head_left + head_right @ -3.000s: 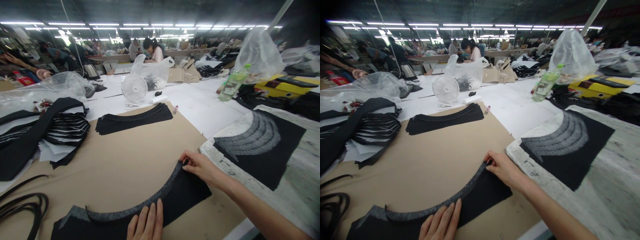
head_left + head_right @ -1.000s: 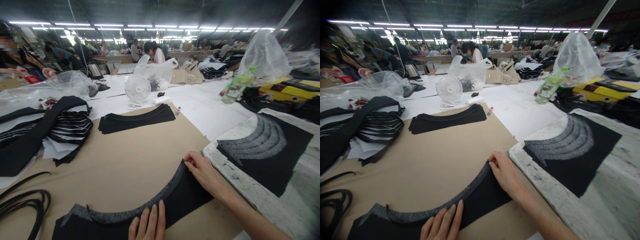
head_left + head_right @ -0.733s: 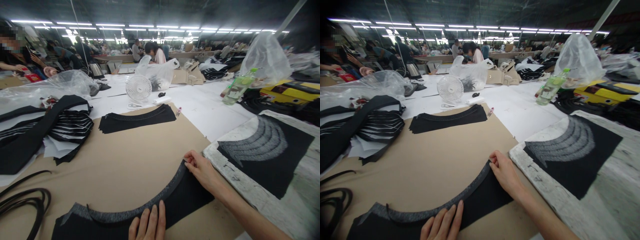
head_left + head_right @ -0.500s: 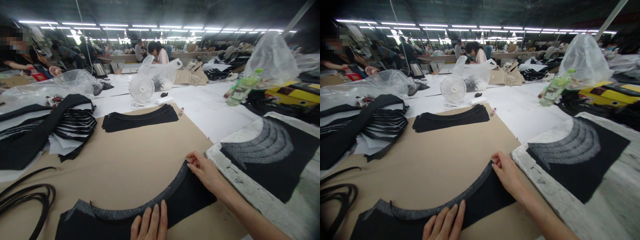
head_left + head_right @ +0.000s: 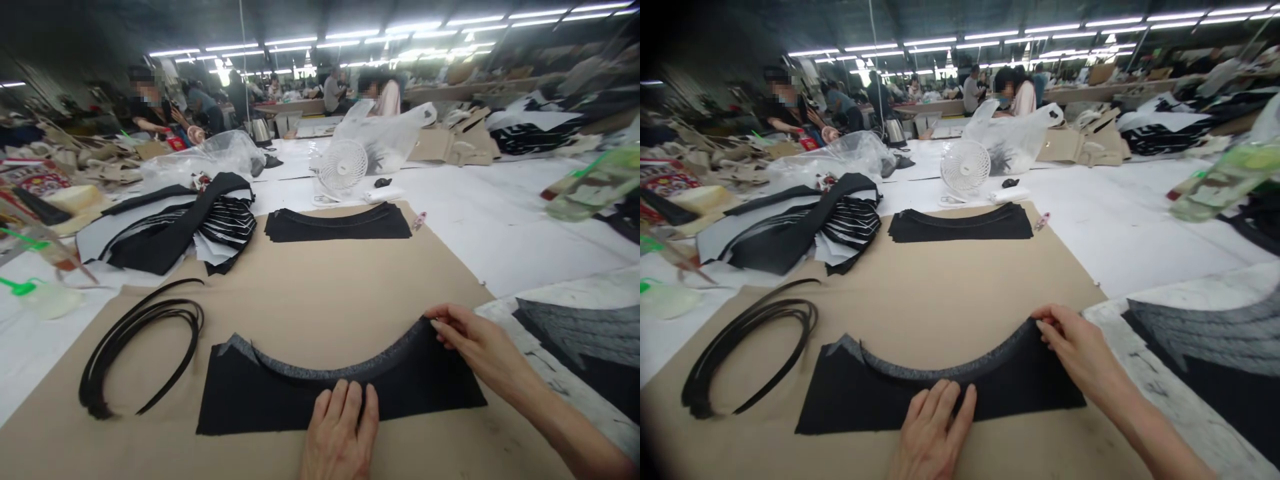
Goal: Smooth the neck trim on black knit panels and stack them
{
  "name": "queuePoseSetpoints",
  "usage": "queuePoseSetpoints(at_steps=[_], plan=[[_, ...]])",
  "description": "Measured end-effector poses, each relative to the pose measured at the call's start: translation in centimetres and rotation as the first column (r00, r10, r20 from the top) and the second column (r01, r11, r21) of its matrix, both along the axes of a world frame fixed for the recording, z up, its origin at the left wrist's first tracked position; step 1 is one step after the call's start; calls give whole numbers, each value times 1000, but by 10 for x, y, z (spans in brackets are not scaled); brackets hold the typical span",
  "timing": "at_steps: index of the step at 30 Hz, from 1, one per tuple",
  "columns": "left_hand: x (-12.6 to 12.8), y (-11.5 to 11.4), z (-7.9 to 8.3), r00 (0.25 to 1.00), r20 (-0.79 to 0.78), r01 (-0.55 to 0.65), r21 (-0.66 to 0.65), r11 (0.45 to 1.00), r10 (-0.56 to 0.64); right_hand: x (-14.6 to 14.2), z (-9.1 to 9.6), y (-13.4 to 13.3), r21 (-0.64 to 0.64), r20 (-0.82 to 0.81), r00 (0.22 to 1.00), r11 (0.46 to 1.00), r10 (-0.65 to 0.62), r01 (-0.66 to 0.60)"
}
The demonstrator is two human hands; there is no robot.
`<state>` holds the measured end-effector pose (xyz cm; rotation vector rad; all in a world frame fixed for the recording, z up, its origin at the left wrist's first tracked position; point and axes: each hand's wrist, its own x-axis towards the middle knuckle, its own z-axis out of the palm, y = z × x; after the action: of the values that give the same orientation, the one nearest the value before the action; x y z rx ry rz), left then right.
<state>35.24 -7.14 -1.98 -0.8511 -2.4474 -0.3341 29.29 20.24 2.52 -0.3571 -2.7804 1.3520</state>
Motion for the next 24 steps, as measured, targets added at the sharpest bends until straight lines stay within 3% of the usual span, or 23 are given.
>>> queuePoseSetpoints(at_steps=[8,13,17,24], plan=[[0,-6,18,998,13,63,-38,997,-63,-1,9,-6,19,17,1000,1000,15,-16],[3,-9,20,997,30,68,-64,996,-66,3,18,-13,-9,15,999,999,34,-34],[4,-11,18,993,79,97,-109,989,-88,4,33,-21,-28,20,999,999,44,-43],[5,-12,18,995,71,83,-82,993,-77,-2,67,-47,-184,-49,998,982,-43,33]])
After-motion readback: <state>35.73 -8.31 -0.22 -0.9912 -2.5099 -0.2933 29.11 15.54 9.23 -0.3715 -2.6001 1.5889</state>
